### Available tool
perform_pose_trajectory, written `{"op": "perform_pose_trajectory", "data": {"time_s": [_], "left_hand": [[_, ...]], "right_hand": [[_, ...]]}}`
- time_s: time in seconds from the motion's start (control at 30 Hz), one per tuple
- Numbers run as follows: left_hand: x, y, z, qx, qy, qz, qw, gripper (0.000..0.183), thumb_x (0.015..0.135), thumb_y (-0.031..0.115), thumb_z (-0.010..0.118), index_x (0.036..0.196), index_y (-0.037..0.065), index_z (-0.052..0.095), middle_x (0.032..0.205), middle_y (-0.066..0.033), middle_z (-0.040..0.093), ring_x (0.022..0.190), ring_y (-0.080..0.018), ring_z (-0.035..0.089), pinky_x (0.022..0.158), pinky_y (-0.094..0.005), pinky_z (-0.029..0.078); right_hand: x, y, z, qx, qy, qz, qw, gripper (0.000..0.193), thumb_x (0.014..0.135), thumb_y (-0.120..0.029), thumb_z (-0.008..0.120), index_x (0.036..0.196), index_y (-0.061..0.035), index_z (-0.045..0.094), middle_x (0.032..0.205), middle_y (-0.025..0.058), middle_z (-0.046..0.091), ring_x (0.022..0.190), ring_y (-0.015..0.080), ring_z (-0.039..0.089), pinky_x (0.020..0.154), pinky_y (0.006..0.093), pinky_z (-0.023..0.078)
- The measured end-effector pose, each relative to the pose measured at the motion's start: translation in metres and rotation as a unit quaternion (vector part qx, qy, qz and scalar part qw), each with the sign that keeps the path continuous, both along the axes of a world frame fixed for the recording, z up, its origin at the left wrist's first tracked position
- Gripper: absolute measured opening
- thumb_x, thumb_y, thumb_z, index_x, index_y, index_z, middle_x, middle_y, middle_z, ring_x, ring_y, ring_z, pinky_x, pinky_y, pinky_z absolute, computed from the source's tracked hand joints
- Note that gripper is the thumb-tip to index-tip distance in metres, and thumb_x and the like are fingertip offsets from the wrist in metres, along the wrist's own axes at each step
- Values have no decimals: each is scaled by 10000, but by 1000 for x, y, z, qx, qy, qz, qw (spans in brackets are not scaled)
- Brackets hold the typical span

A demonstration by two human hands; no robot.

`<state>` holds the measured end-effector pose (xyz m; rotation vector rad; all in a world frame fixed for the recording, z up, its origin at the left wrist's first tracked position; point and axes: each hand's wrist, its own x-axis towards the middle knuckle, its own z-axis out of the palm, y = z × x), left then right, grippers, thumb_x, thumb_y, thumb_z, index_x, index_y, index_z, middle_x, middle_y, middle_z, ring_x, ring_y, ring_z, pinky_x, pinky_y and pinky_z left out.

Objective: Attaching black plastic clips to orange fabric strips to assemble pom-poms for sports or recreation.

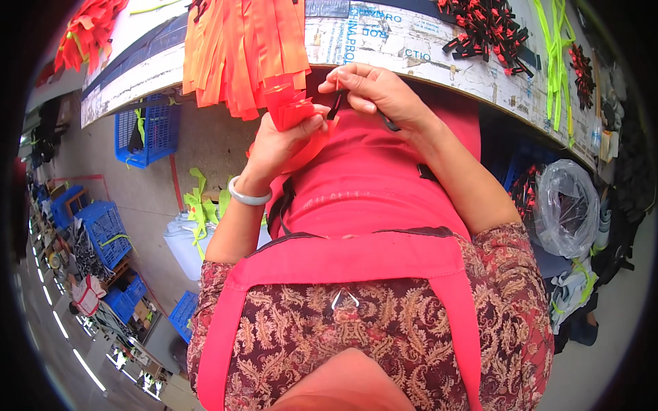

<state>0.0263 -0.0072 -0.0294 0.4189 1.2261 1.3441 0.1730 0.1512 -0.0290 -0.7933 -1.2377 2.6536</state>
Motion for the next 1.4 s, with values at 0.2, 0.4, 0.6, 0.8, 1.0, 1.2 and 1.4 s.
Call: {"op": "perform_pose_trajectory", "data": {"time_s": [0.2,0.4,0.6,0.8,1.0,1.2,1.4], "left_hand": [[-7,-5,-2,14,-1,-7,1000,167,870,80,680,996,-29,668,838,-59,674,784,-126,635,727,-251,490],[-6,-7,-4,26,26,-3,999,142,867,69,682,971,-29,674,834,-57,681,763,-120,637,715,-248,500],[-2,-9,-7,30,54,-9,998,134,881,88,673,962,-18,684,839,-44,682,763,-103,625,690,-237,496],[-1,-9,-7,40,94,-31,994,121,887,86,660,945,-17,684,824,-47,688,756,-93,623,691,-234,498],[0,-10,-8,51,87,-21,995,104,881,60,650,938,-22,677,794,-52,689,747,-95,629,686,-240,499],[0,-8,-10,51,125,-20,991,90,871,34,648,933,-27,673,789,-62,687,750,-102,635,692,-250,506],[1,-10,-27,84,63,30,994,92,872,41,664,936,-24,675,834,-58,690,755,-109,632,693,-250,506]], "right_hand": [[2,-19,29,129,-71,50,988,208,943,-186,602,1088,-37,614,888,18,680,581,-25,449,502,119,316],[2,-44,21,437,-17,-10,899,175,909,-107,624,1031,19,617,883,66,679,789,94,620,713,253,504],[6,-39,16,486,-36,23,873,162,868,-53,650,1019,5,644,903,111,659,773,135,646,680,253,502],[4,-38,15,521,19,14,853,170,834,10,657,1004,12,658,916,91,633,773,147,644,664,237,496],[2,-39,14,514,34,28,856,173,834,27,649,1006,11,667,922,89,623,775,143,641,679,241,502],[0,-41,13,435,32,19,900,179,840,40,636,1009,-4,677,908,82,606,807,137,649,691,245,507],[2,-49,8,654,21,14,756,242,830,-46,669,1067,-87,645,904,93,595,726,218,651,623,299,533]]}}
